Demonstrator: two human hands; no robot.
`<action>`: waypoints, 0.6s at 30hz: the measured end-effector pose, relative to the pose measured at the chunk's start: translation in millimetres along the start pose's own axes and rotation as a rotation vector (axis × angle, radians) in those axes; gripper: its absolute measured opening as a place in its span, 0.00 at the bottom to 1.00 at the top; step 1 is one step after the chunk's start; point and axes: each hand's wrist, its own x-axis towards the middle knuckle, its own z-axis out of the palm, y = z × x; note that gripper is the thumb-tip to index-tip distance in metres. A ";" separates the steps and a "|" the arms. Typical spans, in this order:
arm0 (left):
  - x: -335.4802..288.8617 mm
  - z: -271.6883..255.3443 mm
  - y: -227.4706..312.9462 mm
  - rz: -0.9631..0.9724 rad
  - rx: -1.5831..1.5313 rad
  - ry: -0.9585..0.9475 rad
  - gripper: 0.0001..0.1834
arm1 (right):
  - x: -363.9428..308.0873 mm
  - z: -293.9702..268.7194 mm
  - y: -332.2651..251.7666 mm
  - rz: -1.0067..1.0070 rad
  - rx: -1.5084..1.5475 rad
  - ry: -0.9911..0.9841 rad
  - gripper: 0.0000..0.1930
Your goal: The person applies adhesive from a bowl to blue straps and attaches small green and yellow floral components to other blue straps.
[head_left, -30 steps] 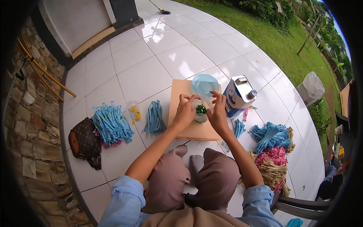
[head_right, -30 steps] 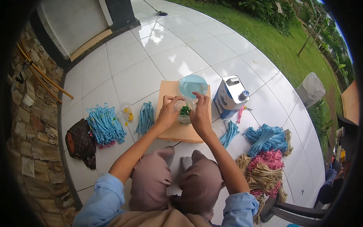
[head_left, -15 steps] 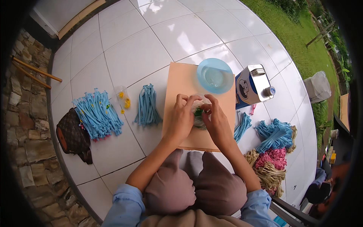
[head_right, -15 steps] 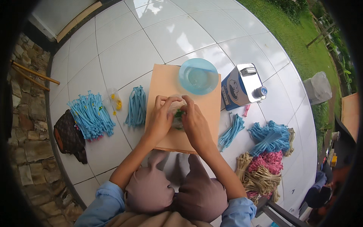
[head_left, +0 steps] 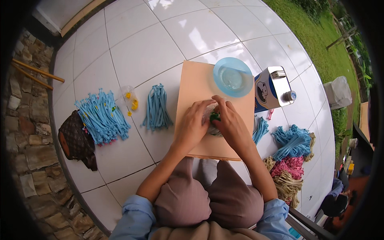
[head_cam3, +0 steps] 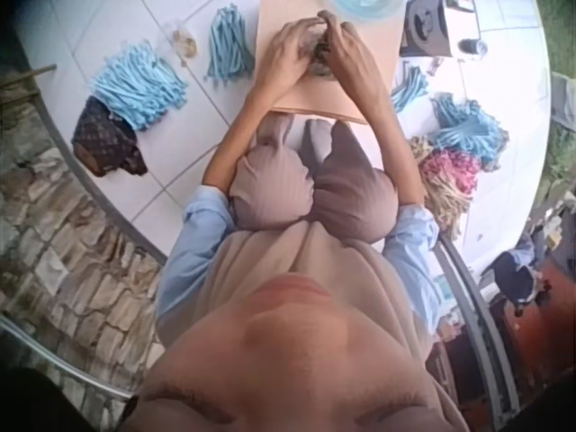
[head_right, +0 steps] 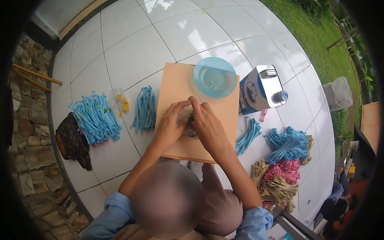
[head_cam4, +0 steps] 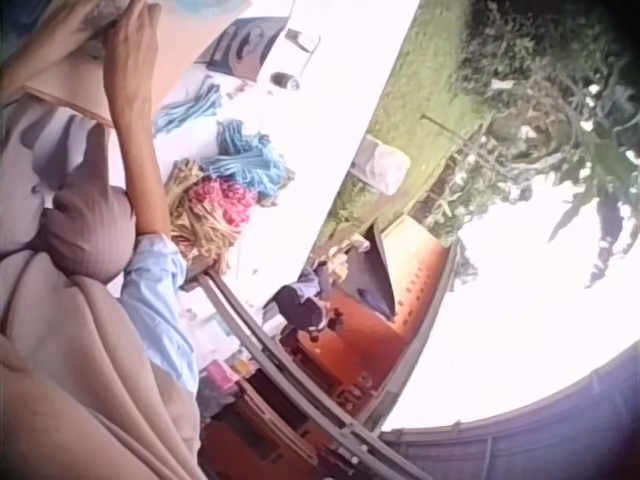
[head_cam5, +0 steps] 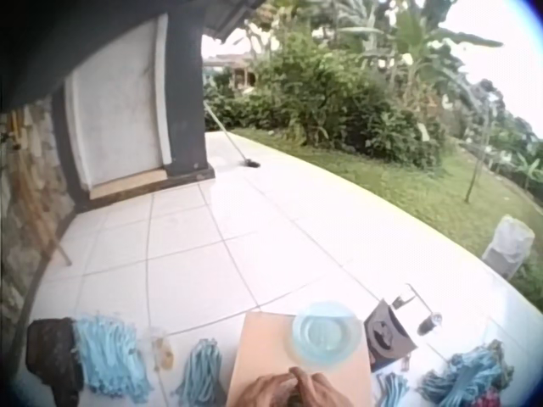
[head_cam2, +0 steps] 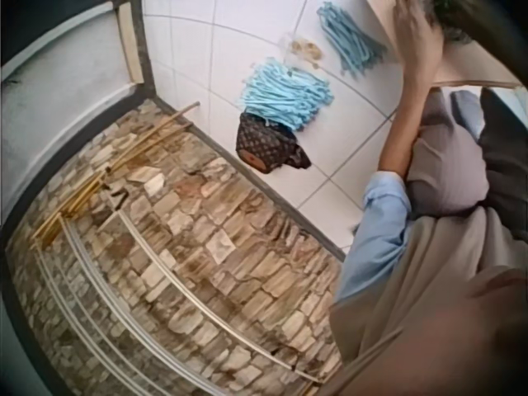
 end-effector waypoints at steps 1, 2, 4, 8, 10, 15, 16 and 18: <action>0.1 1.1 -2.2 -0.010 -0.017 -0.012 0.26 | -0.5 3.3 2.8 -0.001 0.026 0.024 0.32; 0.5 1.4 -3.3 -0.021 -0.033 -0.025 0.26 | -0.9 4.8 4.2 -0.002 0.052 0.048 0.33; 0.4 -0.2 -3.0 -0.024 -0.044 -0.035 0.26 | -2.4 5.6 5.1 0.028 0.098 0.035 0.32; -1.7 -3.1 0.9 -0.040 -0.066 -0.041 0.27 | -6.4 8.6 7.5 0.024 0.159 0.060 0.31; -1.9 -8.0 6.7 -0.031 -0.064 -0.038 0.27 | -9.2 5.9 5.0 0.027 0.200 0.076 0.31; -8.7 -28.6 19.0 -0.119 0.011 -0.070 0.26 | -15.9 -5.1 -7.0 0.008 0.351 0.166 0.31; -9.0 -32.9 20.4 -0.149 0.036 -0.089 0.25 | -16.1 -6.3 -8.0 0.025 0.485 0.245 0.31; -8.4 -41.1 20.5 -0.160 0.069 -0.100 0.23 | -15.9 -12.2 -9.0 0.029 0.600 0.353 0.31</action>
